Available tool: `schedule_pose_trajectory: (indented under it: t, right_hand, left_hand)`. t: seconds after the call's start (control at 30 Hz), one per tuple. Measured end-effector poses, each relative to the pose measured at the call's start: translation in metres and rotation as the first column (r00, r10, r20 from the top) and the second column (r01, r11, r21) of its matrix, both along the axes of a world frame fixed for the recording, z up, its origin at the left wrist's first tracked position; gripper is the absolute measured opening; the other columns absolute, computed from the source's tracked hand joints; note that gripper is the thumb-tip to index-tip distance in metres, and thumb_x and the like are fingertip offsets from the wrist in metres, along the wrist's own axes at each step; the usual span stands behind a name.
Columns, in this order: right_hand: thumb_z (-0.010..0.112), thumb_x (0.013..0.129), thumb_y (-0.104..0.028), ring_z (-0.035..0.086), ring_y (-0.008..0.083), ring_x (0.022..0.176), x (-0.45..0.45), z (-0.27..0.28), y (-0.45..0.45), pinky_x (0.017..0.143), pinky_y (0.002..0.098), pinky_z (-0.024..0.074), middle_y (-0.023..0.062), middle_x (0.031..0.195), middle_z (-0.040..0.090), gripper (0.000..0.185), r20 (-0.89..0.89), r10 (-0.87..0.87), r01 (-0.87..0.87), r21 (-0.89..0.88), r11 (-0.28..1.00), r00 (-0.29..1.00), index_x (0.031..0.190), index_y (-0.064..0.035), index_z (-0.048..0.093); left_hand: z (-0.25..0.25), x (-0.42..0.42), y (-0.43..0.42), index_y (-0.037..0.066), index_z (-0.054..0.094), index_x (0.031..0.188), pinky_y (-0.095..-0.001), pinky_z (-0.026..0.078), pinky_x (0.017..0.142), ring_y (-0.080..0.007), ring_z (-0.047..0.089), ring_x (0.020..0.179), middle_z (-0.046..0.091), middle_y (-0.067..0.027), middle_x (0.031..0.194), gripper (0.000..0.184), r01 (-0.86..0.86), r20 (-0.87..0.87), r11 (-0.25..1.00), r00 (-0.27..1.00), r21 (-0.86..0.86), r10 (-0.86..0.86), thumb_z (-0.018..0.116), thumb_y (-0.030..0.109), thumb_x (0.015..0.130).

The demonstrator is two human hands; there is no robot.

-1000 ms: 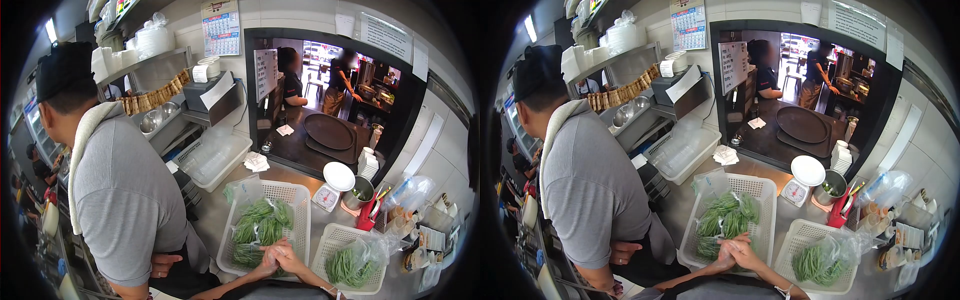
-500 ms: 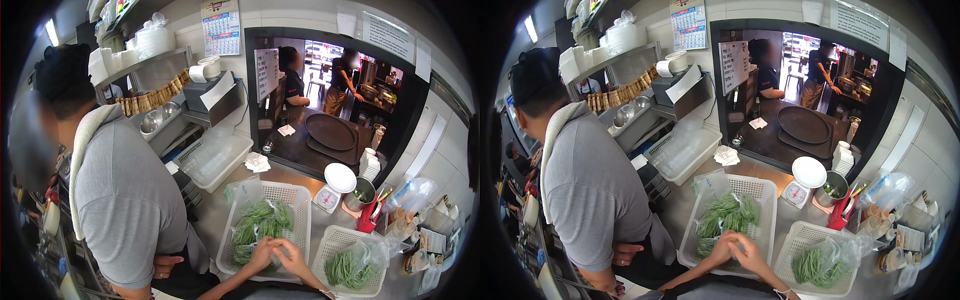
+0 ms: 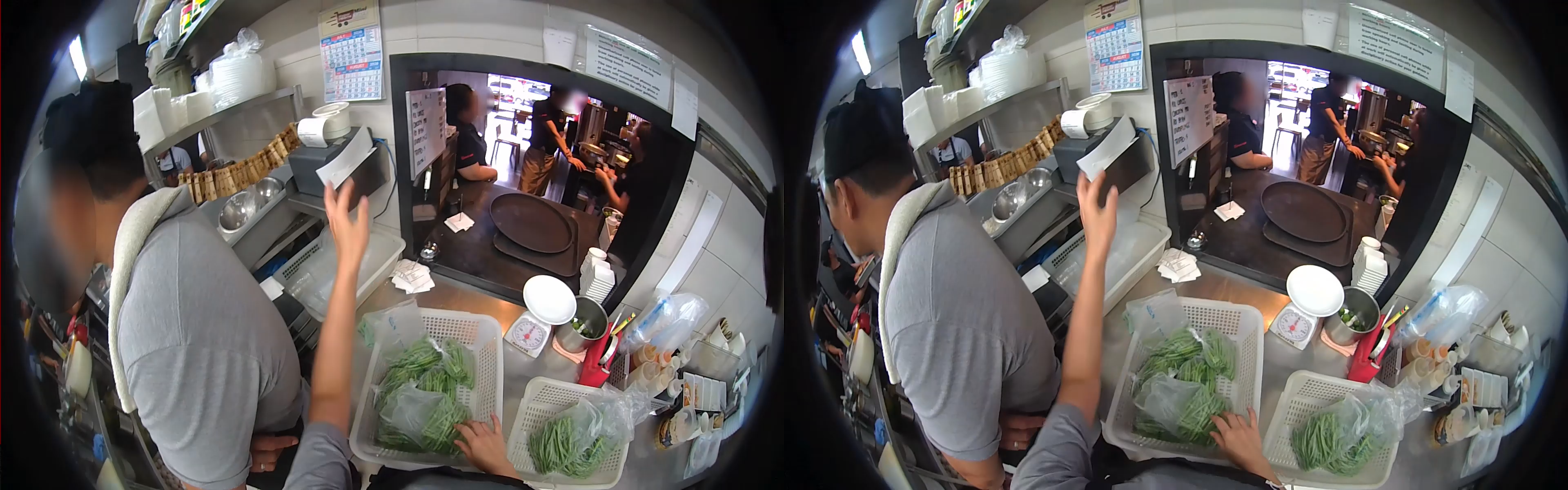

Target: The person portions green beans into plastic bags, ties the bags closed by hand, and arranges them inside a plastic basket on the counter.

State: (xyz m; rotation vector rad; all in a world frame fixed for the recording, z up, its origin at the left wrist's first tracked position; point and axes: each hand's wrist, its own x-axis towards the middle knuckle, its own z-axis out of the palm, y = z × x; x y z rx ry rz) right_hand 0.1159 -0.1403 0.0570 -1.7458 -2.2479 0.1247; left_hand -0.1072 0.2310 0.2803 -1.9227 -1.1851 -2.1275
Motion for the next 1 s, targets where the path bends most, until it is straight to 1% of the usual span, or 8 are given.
schedule_pose_trajectory:
  t: [0.13, 0.23, 0.27, 0.33, 0.43, 0.53, 0.63, 1.0]
  right_hand:
    - [0.06, 0.08, -0.032, 0.057, 0.0188, 0.094, 0.001, -0.006, 0.001, 0.101, 0.0511, 0.0253, 0.0025, 0.105, 0.058, 0.035, 0.015, 0.0, -0.001, 0.039, 0.999, 1.0, 0.112, -0.0179, 0.056]
    - [0.059, 0.081, -0.018, 0.053, 0.0359, 0.08, 0.001, -0.016, 0.003, 0.077, 0.045, 0.0421, 0.0133, 0.085, 0.054, 0.017, -0.235, 0.04, 0.0, 0.167, 0.986, 0.971, 0.093, -0.0069, 0.054]
    - [0.06, 0.08, -0.018, 0.055, 0.0343, 0.09, 0.002, -0.014, 0.002, 0.083, 0.0467, 0.0403, 0.0146, 0.098, 0.055, 0.027, -0.17, 0.016, -0.002, 0.082, 0.997, 0.985, 0.104, -0.0098, 0.052]
    - [0.06, 0.08, -0.019, 0.055, 0.0336, 0.092, 0.005, -0.016, 0.005, 0.088, 0.0482, 0.0373, 0.0145, 0.097, 0.055, 0.026, -0.228, -0.001, 0.005, 0.017, 1.0, 0.974, 0.103, -0.01, 0.053]
    - [0.06, 0.079, -0.02, 0.055, 0.0321, 0.095, 0.005, -0.013, 0.008, 0.094, 0.051, 0.0329, 0.014, 0.099, 0.055, 0.026, -0.156, -0.027, 0.03, 0.017, 0.999, 0.987, 0.103, -0.0104, 0.053]
    - [0.057, 0.083, -0.023, 0.055, 0.0308, 0.098, 0.001, 0.004, 0.007, 0.099, 0.0535, 0.0273, 0.0123, 0.098, 0.058, 0.02, -0.2, -0.028, 0.035, 0.034, 0.999, 0.979, 0.099, -0.0108, 0.053]
    - [0.058, 0.082, -0.029, 0.058, 0.023, 0.094, 0.004, -0.006, 0.007, 0.101, 0.0519, 0.0257, 0.0057, 0.102, 0.059, 0.028, -0.096, -0.024, 0.028, 0.035, 0.999, 0.995, 0.106, -0.0152, 0.055]
    - [0.06, 0.081, -0.031, 0.06, 0.0207, 0.088, 0.007, -0.005, 0.006, 0.101, 0.0495, 0.0242, 0.0057, 0.099, 0.059, 0.031, -0.05, 0.012, -0.01, 0.055, 0.998, 0.999, 0.107, -0.0135, 0.058]
  left_hand:
    - [0.044, -0.009, 0.115, 0.019, 0.048, 0.128, -0.0536, 0.022, 0.102, -0.0444, 0.015, 0.132, 0.008, -0.031, 0.143, 0.054, -0.295, -0.103, 0.953, 0.952, -0.071, 0.287, 0.066, 0.03, 0.077]
    - [0.058, -0.029, 0.161, 0.029, 0.048, 0.128, -0.0564, 0.02, 0.102, -0.046, 0.006, 0.133, -0.003, -0.0302, 0.144, 0.058, -0.471, -0.273, 0.83, 0.876, -0.3, 0.399, 0.066, 0.043, 0.075]
    - [0.061, -0.036, 0.166, 0.028, 0.048, 0.128, -0.0569, 0.019, 0.102, -0.0452, 0.006, 0.133, -0.003, -0.028, 0.145, 0.059, -0.5, -0.31, 0.801, 0.859, -0.331, 0.408, 0.066, 0.044, 0.074]
    - [0.067, -0.051, 0.175, 0.024, 0.046, 0.13, -0.0577, 0.017, 0.103, -0.0428, 0.004, 0.134, -0.001, -0.0191, 0.148, 0.066, -0.53, -0.357, 0.73, 0.844, -0.431, 0.401, 0.067, 0.047, 0.072]
    - [0.067, -0.069, 0.188, 0.006, 0.037, 0.133, -0.0582, 0.016, 0.103, -0.0388, 0.008, 0.135, 0.008, -0.01, 0.149, 0.079, -0.352, -0.134, 0.777, 0.933, -0.522, 0.334, 0.067, 0.044, 0.071]
    - [0.072, -0.054, 0.143, -0.004, 0.034, 0.13, -0.0525, 0.014, 0.106, -0.0384, 0.009, 0.135, 0.01, -0.0125, 0.149, 0.071, -0.306, 0.048, 0.94, 0.947, -0.151, 0.316, 0.064, 0.03, 0.077]
    - [0.082, -0.011, 0.034, -0.009, 0.031, 0.129, -0.0489, 0.011, 0.107, -0.0395, 0.007, 0.135, 0.008, -0.0207, 0.147, 0.064, -0.332, 0.143, 0.897, 0.942, 0.293, 0.302, 0.062, 0.017, 0.079]
    - [0.042, 0.0, -0.269, -0.008, 0.028, 0.13, -0.0501, 0.009, 0.108, -0.0382, 0.013, 0.133, 0.012, -0.0249, 0.144, 0.063, -0.411, 0.468, 0.518, 0.883, 0.75, 0.023, 0.059, 0.015, 0.08]
